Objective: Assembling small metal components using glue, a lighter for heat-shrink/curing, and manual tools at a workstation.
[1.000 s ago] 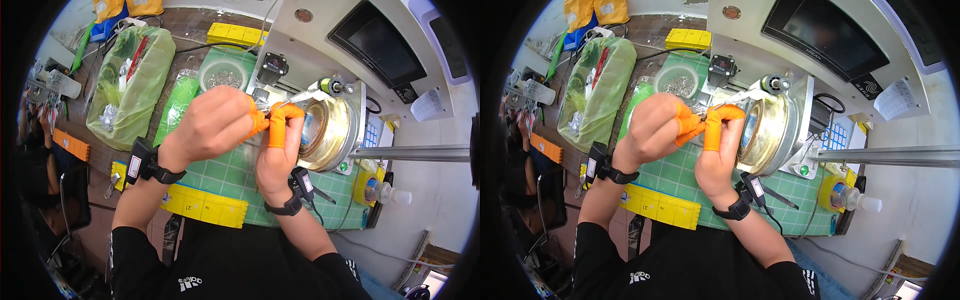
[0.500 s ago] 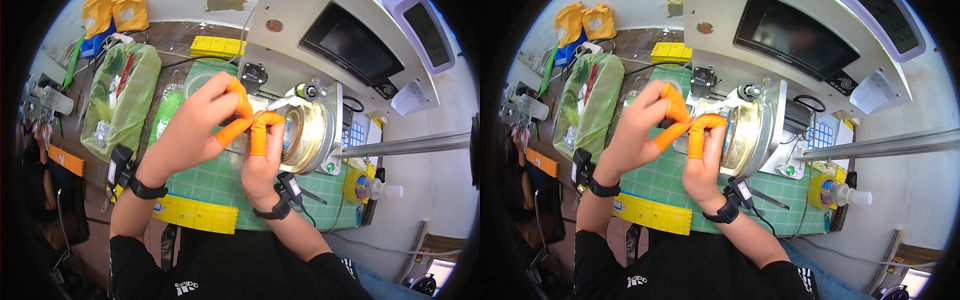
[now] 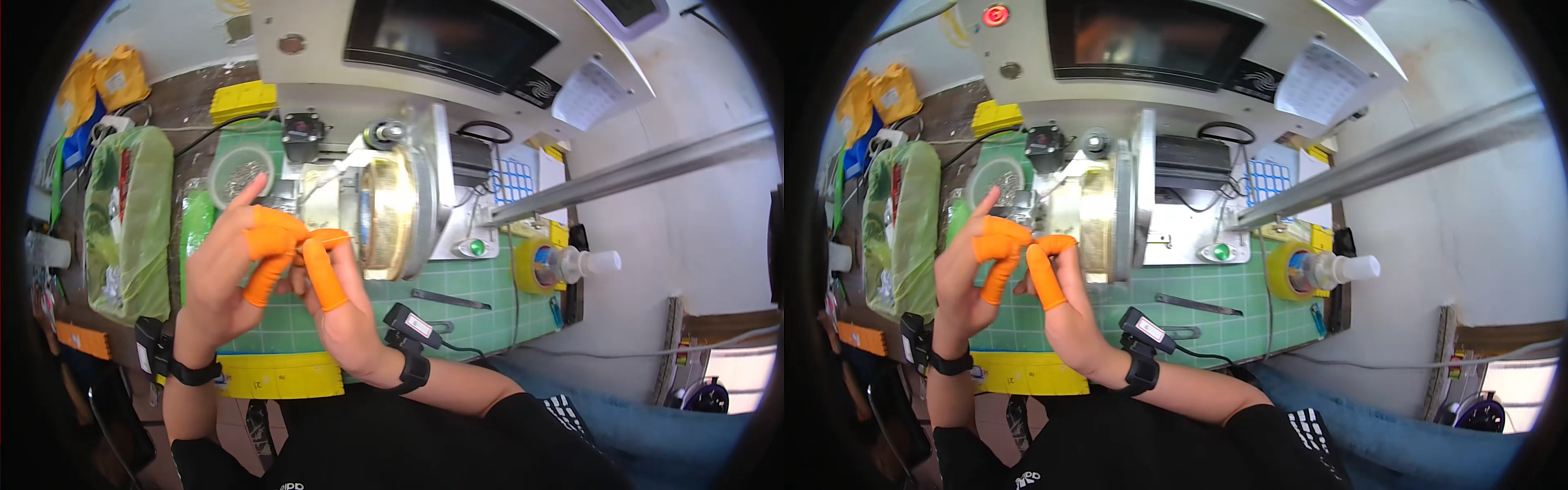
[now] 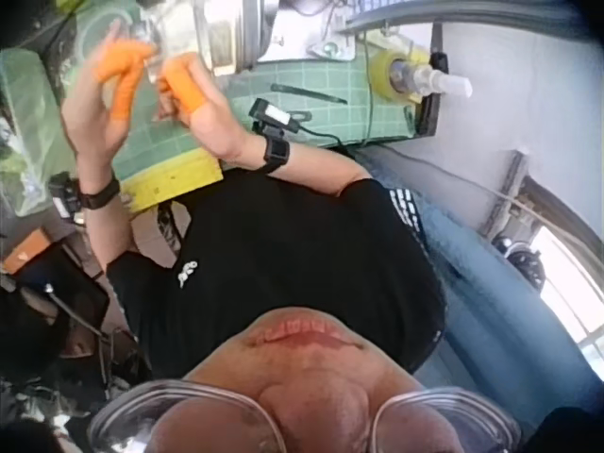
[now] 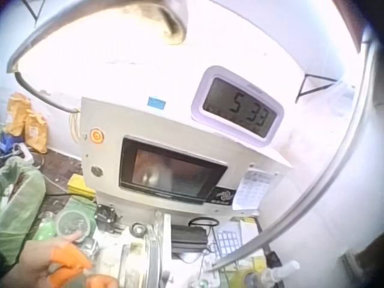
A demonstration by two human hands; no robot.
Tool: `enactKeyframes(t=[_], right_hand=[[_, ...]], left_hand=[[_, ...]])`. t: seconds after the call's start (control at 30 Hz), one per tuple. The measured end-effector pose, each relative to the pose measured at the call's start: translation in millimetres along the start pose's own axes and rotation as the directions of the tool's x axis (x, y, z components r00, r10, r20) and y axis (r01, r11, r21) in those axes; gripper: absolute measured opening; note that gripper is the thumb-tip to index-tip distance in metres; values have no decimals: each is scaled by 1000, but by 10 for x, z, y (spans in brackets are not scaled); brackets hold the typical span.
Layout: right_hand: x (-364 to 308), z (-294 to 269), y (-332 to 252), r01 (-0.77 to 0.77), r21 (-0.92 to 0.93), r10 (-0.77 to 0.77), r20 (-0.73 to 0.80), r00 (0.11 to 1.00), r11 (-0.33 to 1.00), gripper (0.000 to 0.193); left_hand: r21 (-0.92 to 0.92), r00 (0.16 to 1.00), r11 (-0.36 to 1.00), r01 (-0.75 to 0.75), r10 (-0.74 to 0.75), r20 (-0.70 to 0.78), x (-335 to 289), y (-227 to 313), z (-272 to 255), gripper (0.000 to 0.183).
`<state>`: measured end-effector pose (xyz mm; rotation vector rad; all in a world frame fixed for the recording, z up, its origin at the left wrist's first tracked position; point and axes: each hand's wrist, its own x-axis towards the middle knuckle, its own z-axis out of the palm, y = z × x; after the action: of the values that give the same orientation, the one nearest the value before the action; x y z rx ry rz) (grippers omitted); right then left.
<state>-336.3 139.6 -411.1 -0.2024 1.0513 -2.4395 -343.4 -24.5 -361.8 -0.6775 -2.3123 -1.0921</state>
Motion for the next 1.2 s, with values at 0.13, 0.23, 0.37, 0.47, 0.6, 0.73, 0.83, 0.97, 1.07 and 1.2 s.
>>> enactKeyframes(t=[0.13,0.23,0.37,0.47,0.6,0.73,0.83,0.97,1.07,1.2], right_hand=[[-316,-82,-248,-249,-136,264,99,960,959,24],[-576,-272,-837,-361,-521,568,319,758,774,28],[-890,-630,-1525,240,-752,246,471,847,614,26],[-1508,-1164,-1825,352,-675,-615,-191,765,648,55],[-1308,-1675,-2630,459,-823,-901,-137,412,334,36],[-1181,-2097,-2746,-85,-968,-728,-235,644,237,36],[-1329,-2605,-2919,-97,-983,-745,-180,642,154,34],[-1455,-2034,-3391,503,-781,-862,-87,499,370,47],[-1176,-1438,-3326,674,-658,-783,201,589,337,61],[-478,-650,-2727,669,-567,-633,305,712,480,80]], left_hand=[[-301,994,949,94,-104,-17,1,-181,55,9],[-424,985,894,145,-169,-20,2,-196,107,8],[-438,985,889,137,-169,-33,-88,-225,75,5],[-467,988,875,126,-153,-19,-44,-221,62,7],[-447,989,886,127,-146,-7,-26,-204,82,9],[-429,995,898,94,-96,17,-83,-281,37,13],[-349,999,937,25,-39,-33,-4,-231,82,18],[-296,999,955,20,-30,-28,19,-253,66,15],[-321,1000,947,3,0,8,-2,-270,15,14],[-325,1000,945,20,-24,-6,-57,-275,-13,12]])
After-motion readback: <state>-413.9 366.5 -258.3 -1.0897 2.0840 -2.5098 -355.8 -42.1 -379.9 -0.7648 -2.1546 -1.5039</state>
